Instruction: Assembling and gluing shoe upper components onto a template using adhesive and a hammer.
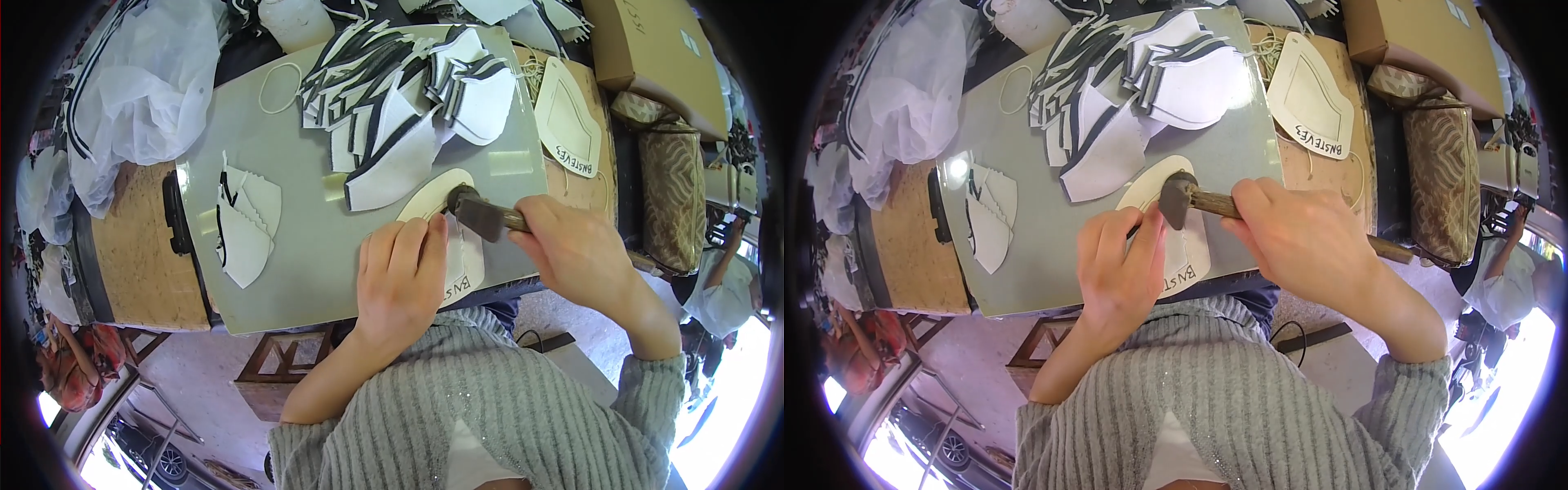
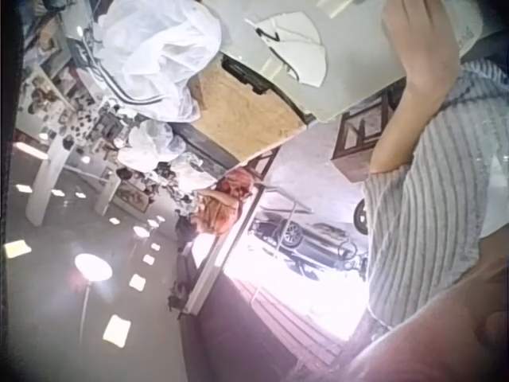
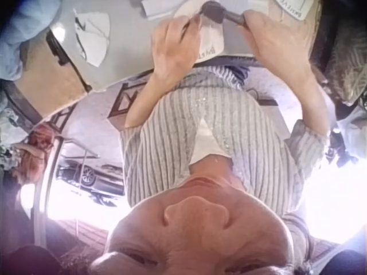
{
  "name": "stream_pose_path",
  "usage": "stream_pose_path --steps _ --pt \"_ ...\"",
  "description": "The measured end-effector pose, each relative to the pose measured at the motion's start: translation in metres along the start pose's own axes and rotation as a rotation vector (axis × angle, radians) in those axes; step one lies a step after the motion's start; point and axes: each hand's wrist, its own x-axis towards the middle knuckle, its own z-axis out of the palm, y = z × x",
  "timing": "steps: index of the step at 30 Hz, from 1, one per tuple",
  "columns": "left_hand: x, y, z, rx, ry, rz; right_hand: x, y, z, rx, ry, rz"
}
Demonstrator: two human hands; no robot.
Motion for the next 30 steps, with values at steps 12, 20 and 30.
stream_pose_path --steps 12,20,30 --pt "-0.001 0.001 -0.002 0.008 0.011 -0.018 0.004 -0.004 -0.006 -0.026 0.040 -0.052" --pt "-0.006 -0.005 -0.009 -0.059 -0.034 -0.031 0.006 0.006 -0.001 -0.038 -0.072 -0.029" --pt "-0.008 -0.006 -0.006 0.064 -0.031 0.069 0.001 -0.010 -0.006 0.074 0.005 0.007"
